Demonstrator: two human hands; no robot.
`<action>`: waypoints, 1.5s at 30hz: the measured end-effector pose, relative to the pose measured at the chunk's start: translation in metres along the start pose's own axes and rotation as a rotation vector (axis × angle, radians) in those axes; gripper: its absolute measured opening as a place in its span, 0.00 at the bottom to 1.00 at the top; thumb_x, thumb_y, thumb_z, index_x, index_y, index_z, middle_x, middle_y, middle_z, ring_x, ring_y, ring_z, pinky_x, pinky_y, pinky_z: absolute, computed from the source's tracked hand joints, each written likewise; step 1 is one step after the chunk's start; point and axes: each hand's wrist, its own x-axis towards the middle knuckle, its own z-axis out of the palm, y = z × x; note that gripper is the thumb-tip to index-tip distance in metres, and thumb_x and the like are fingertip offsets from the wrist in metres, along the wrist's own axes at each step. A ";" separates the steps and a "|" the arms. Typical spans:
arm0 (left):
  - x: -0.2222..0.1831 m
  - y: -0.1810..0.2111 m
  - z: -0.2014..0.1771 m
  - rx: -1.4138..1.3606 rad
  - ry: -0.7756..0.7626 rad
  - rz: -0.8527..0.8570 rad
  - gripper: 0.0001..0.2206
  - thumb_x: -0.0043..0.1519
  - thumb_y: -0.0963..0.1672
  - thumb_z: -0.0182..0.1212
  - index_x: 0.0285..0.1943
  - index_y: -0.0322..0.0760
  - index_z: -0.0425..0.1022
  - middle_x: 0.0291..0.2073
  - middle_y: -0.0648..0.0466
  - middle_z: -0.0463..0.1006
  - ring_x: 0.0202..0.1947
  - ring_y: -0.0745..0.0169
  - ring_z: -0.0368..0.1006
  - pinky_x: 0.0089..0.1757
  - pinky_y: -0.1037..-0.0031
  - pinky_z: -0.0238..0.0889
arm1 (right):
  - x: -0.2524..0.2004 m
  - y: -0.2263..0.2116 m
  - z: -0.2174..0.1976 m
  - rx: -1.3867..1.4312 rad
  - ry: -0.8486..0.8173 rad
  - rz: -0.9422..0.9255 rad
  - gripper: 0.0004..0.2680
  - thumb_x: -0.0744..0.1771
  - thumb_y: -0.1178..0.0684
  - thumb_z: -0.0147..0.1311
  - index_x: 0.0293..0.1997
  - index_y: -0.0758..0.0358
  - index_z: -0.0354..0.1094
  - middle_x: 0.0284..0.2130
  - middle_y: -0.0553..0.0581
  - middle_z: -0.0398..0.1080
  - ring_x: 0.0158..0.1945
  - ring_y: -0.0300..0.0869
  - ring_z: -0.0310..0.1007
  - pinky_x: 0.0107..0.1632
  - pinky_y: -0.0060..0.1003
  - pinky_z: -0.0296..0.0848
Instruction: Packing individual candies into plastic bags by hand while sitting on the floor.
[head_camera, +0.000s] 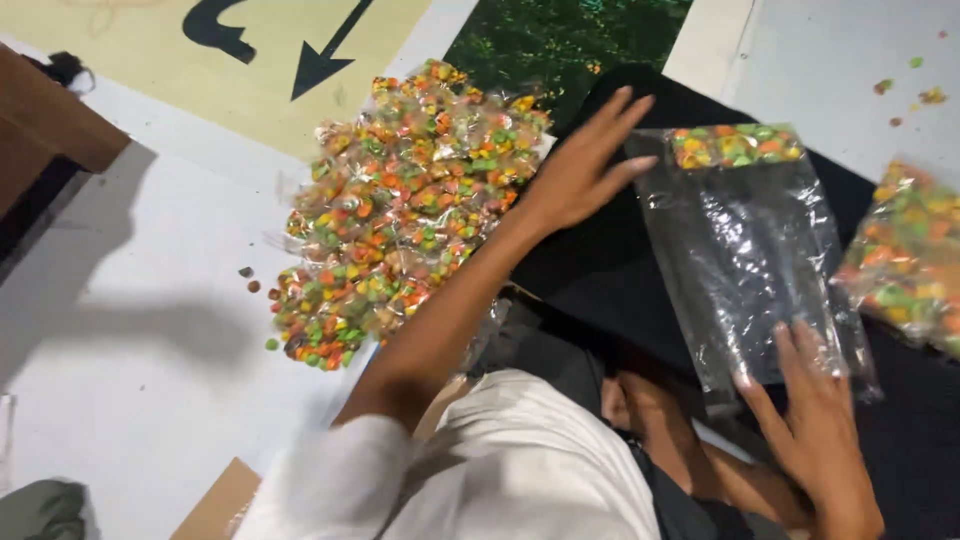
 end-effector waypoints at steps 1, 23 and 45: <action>-0.027 0.004 -0.016 0.006 -0.013 -0.002 0.28 0.71 0.52 0.56 0.79 0.46 0.54 0.79 0.41 0.53 0.79 0.45 0.55 0.69 0.64 0.59 | -0.018 0.001 0.004 0.012 0.000 0.007 0.26 0.66 0.49 0.51 0.68 0.82 0.58 0.67 0.80 0.60 0.74 0.65 0.56 0.70 0.53 0.52; -0.237 -0.095 -0.123 0.785 0.354 -0.465 0.20 0.58 0.36 0.63 0.60 0.41 0.73 0.45 0.51 0.70 0.46 0.53 0.66 0.46 0.65 0.63 | -0.147 0.004 0.115 0.129 0.535 0.359 0.06 0.71 0.73 0.55 0.50 0.89 0.76 0.39 0.77 0.76 0.37 0.58 0.73 0.45 0.45 0.71; -0.103 -0.022 -0.155 -0.160 0.248 -0.513 0.10 0.71 0.41 0.53 0.58 0.28 0.71 0.39 0.48 0.81 0.34 0.64 0.77 0.36 0.74 0.76 | -0.140 -0.020 0.094 0.252 0.456 0.260 0.06 0.63 0.70 0.60 0.41 0.83 0.75 0.37 0.73 0.77 0.33 0.51 0.78 0.39 0.39 0.77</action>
